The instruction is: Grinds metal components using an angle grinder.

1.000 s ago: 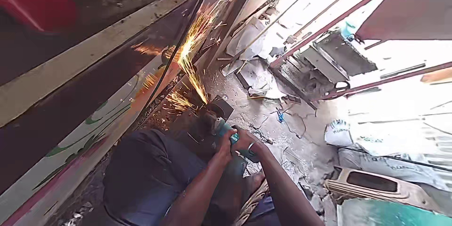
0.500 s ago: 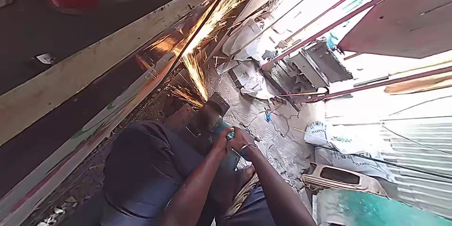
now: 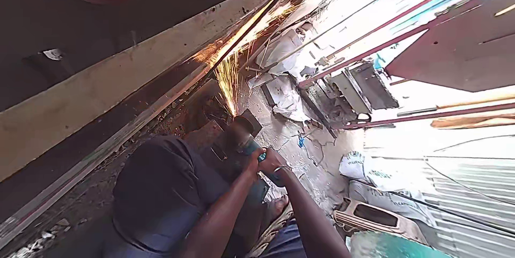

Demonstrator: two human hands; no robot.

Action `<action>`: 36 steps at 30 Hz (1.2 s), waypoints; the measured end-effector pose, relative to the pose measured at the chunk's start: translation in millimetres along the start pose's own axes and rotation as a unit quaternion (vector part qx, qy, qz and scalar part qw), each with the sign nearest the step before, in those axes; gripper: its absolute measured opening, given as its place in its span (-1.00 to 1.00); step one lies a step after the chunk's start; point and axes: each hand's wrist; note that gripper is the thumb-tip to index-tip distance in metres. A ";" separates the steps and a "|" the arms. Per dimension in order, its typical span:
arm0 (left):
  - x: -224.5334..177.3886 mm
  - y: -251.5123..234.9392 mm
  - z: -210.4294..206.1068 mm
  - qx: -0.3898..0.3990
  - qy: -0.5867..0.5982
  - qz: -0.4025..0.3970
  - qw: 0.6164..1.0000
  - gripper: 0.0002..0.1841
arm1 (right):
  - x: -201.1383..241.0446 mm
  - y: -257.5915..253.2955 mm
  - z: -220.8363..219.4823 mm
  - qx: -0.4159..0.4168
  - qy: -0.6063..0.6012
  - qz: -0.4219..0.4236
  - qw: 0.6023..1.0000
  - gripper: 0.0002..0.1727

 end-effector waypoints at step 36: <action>4.0 2.3 3.9 -0.023 -0.027 -0.020 0.999 -0.65 | -4.9 -1.9 -9.8 -0.021 -0.005 0.006 1.000 -0.27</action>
Point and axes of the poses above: each hand's wrist, its own y-axis away from the middle knuckle, its own z-axis out of the back of the hand, x = y × z, and after that the axes turned 5 degrees about -x, right-handed
